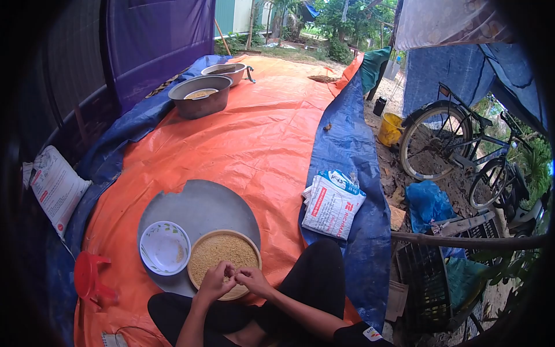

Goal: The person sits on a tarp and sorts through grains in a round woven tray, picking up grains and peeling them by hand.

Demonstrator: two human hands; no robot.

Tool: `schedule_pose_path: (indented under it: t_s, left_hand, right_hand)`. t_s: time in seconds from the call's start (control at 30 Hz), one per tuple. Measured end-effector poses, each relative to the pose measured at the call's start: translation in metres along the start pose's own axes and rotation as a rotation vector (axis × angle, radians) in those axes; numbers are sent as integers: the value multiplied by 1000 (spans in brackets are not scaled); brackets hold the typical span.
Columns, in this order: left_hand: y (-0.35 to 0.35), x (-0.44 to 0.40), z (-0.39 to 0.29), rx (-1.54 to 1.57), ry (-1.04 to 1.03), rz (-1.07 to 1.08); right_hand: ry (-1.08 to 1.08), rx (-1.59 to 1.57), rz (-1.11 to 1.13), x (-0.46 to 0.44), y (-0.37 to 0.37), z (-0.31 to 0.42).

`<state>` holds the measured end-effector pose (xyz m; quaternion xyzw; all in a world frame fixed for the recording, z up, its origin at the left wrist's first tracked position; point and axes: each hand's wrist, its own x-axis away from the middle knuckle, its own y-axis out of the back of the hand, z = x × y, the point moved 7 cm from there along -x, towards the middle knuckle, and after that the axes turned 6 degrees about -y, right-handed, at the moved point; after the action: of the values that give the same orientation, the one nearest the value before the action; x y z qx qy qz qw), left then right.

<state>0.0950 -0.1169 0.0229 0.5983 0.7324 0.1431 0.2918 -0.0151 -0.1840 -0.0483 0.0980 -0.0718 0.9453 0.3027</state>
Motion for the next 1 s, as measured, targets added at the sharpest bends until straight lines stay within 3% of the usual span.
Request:
schedule_pose_path:
  t_s: [0.67, 1.0]
  left_hand:
    - [4, -6, -11, -56, -96, -85]
    - [0, -2, -4, -77, -91, -9]
  right_hand:
    - [-11, 74, -92, -4, 7, -3]
    - [13, 194, -140, 0, 5, 3]
